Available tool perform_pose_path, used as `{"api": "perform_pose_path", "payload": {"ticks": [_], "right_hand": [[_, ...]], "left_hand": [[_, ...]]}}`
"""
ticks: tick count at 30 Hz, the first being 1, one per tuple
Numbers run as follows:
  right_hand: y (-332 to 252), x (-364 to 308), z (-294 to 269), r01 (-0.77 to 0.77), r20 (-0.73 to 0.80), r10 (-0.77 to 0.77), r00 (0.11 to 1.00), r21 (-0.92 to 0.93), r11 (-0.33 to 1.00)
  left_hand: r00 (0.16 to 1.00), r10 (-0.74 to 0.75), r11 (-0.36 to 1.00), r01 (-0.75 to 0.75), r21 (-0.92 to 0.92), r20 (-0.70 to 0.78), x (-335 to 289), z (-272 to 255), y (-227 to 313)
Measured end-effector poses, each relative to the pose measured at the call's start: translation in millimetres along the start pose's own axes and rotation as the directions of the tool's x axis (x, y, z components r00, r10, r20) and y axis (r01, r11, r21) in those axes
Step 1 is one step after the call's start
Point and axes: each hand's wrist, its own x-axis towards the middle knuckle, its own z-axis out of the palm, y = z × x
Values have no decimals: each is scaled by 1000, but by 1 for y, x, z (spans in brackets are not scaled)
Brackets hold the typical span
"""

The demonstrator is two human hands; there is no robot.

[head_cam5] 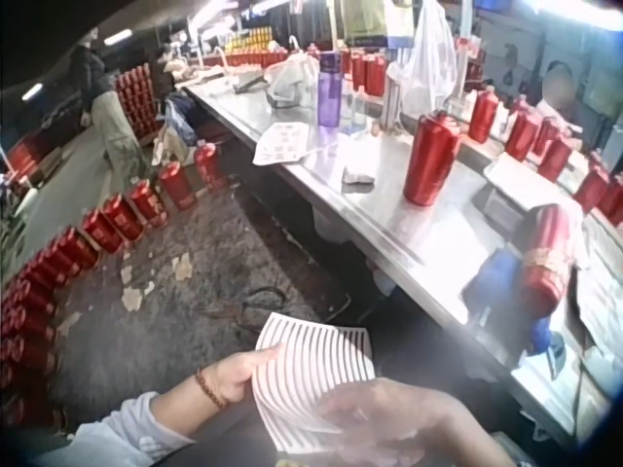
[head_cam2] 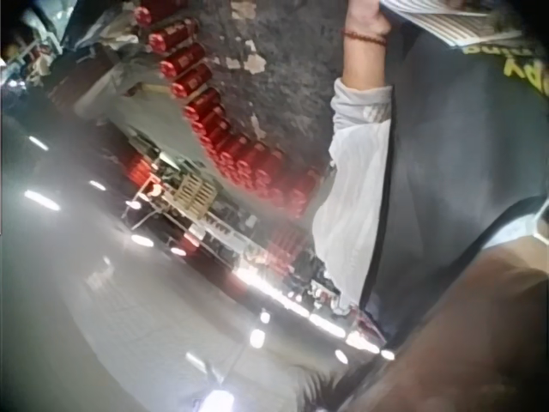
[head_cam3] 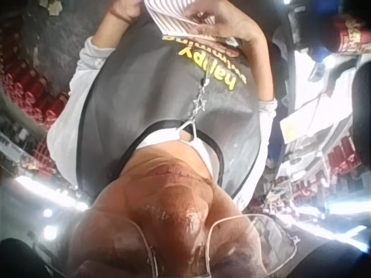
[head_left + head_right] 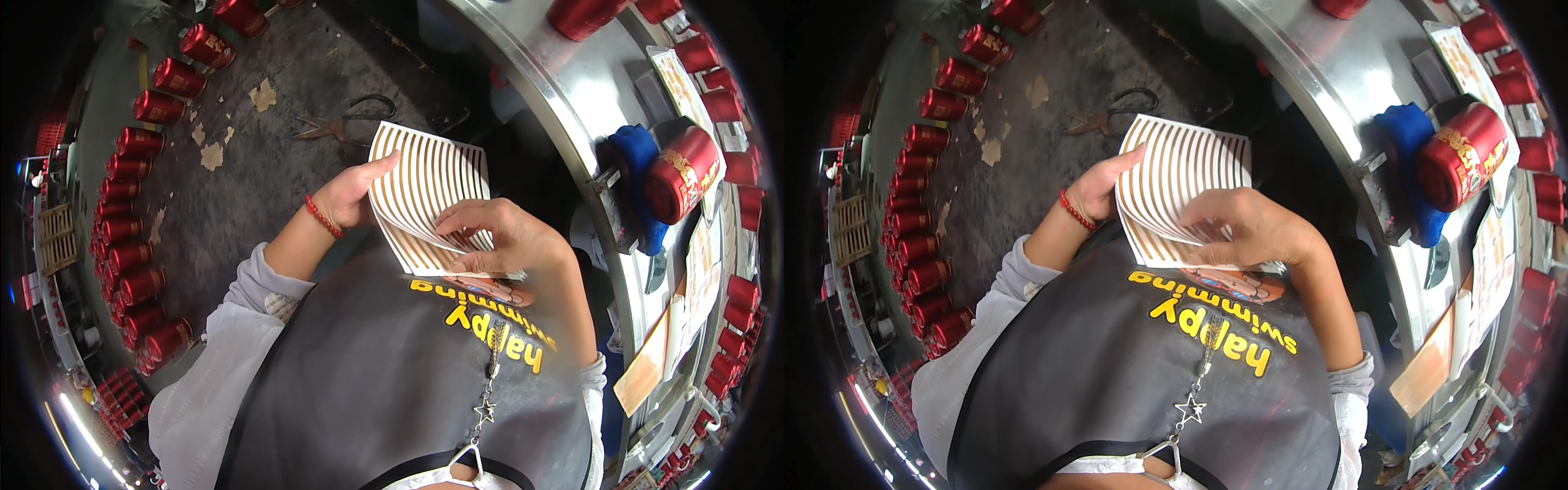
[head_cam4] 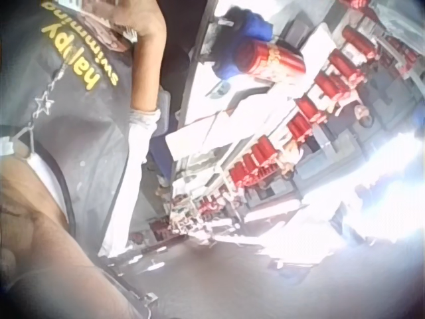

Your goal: The person handles striped paper sheets and then applies gold stickers to red cylindrical cans. They peel stickers from a sheet, place them on the cans, and smooth them with a green tool. The cans are placed on a metal workbench.

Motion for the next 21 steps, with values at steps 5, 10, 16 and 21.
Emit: {"api": "perform_pose_path", "payload": {"ticks": [5, 10, 16, 21], "right_hand": [[-10, -4, 3, -52, -128, 41, 991, -86, 995], [-10, -6, 9, -125, -238, 91, 967, -132, 983], [1, -13, 10, -206, -326, 181, 928, -46, 977], [4, -13, 10, -144, -398, 154, 905, 53, 988]], "left_hand": [[998, 50, 999, -50, -5, 24, 2, 6, 4], [989, 120, 993, -121, 14, 88, -1, 14, 6], [956, 212, 976, -218, 9, 200, -1, 8, 0], [959, 116, 991, -129, 35, 258, -13, -2, -4]]}}
